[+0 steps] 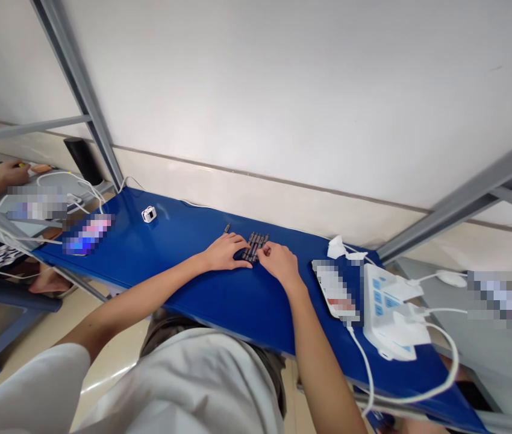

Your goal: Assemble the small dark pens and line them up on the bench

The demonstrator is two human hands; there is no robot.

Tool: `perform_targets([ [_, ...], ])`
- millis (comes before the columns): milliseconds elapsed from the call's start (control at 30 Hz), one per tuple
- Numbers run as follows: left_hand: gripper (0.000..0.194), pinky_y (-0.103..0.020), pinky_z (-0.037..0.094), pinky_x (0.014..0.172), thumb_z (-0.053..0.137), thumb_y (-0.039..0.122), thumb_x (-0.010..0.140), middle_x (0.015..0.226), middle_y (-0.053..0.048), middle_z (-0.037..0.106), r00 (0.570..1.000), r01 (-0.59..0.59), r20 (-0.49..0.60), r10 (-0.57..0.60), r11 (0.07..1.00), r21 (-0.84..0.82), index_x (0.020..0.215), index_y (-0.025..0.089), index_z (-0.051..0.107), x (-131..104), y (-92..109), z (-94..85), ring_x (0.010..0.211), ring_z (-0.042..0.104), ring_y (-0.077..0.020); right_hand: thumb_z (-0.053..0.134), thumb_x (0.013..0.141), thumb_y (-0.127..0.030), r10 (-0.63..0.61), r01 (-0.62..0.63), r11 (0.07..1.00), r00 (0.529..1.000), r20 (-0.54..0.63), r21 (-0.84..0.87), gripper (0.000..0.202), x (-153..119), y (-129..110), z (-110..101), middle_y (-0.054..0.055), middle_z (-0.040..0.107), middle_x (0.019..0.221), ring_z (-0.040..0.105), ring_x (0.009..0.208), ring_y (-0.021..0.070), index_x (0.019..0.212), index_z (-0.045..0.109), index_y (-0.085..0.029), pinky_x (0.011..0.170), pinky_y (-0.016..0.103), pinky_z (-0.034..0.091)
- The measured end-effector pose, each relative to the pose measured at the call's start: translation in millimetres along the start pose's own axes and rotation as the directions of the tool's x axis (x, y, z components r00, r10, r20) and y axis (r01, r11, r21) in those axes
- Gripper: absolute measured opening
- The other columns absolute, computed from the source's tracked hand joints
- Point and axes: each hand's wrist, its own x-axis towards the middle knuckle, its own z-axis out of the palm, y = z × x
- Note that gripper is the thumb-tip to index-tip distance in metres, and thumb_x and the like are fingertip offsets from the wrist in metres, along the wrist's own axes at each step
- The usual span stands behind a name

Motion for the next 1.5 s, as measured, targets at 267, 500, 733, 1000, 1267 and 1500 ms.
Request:
perform_targets([
  [267, 0.069, -0.053, 0.047, 0.114, 0.067, 0.076, 0.1, 0.142, -0.016, 0.07, 1.0, 0.014, -0.019, -0.013, 0.999, 0.049, 0.143, 0.022, 0.071, 0, 0, 4.1, 0.13, 0.063, -0.0382, 0.065, 0.098, -0.047, 0.019, -0.015, 0.999, 0.997, 0.073, -0.048, 0.028, -2, -4, -9, 0.007, 0.081, 0.092, 0.072, 0.084, 0.0281, 0.08, 0.074, -0.027, 0.071, 0.035, 0.041],
  [500, 0.069, -0.054, 0.045, 0.115, 0.068, 0.076, 0.099, 0.141, -0.016, 0.07, 0.999, 0.043, -0.026, -0.043, 0.999, 0.022, 0.143, 0.023, 0.072, 0, 0, 7.3, 0.131, 0.063, -0.0388, 0.061, 0.104, -0.06, 0.008, -0.005, 0.998, 0.999, 0.05, -0.069, 0.045, -2, -2, -7, 0.009, 0.08, 0.09, 0.072, 0.085, 0.029, 0.077, 0.07, -0.026, 0.069, 0.035, 0.037],
  [733, 0.073, -0.055, 0.039, 0.122, 0.072, 0.081, 0.094, 0.135, -0.015, 0.072, 0.994, 0.045, -0.096, -0.046, 0.999, -0.015, 0.141, 0.025, 0.074, 2, 0, -0.7, 0.131, 0.063, -0.0389, 0.059, 0.106, -0.069, -0.016, 0.016, 0.998, 1.0, -0.005, -0.056, 0.055, -2, 1, -3, 0.007, 0.075, 0.078, 0.067, 0.074, 0.0253, 0.073, 0.064, -0.025, 0.065, 0.033, 0.032],
  [1000, 0.025, -0.046, 0.046, 0.102, 0.068, 0.042, 0.108, 0.109, -0.015, 0.078, 0.859, 0.449, -0.268, -0.436, 0.893, -0.013, 0.109, 0.02, 0.08, -3, -52, -49.5, 0.112, 0.068, -0.034, 0.056, 0.11, -0.065, -0.047, 0.047, 0.998, 0.999, -0.001, -0.033, 0.056, -3, 0, -5, 0.006, 0.072, 0.074, 0.064, 0.071, 0.024, 0.072, 0.061, -0.025, 0.064, 0.032, 0.03],
  [1267, 0.04, -0.045, 0.048, 0.097, 0.084, 0.061, 0.091, 0.091, -0.012, 0.08, 0.871, 0.477, -0.12, -0.476, 0.879, -0.021, 0.079, 0.024, 0.08, -4, -56, -46.7, 0.1, 0.072, -0.0344, 0.054, 0.113, -0.057, -0.04, 0.04, 0.998, 0.999, 0.006, -0.055, 0.051, -3, -2, -7, 0.006, 0.074, 0.079, 0.066, 0.075, 0.0236, 0.075, 0.059, -0.024, 0.064, 0.032, 0.027],
  [1500, 0.021, -0.044, 0.05, 0.092, 0.085, 0.037, 0.087, 0.084, -0.01, 0.079, 0.849, 0.504, -0.105, -0.518, 0.853, -0.133, 0.072, 0.024, 0.078, -3, -51, -44.2, 0.087, 0.072, -0.0298, 0.052, 0.114, -0.056, -0.058, 0.059, 0.996, 0.998, 0.02, -0.061, 0.05, -3, -3, -5, 0.005, 0.074, 0.079, 0.066, 0.075, 0.0228, 0.077, 0.059, -0.024, 0.063, 0.031, 0.026],
])
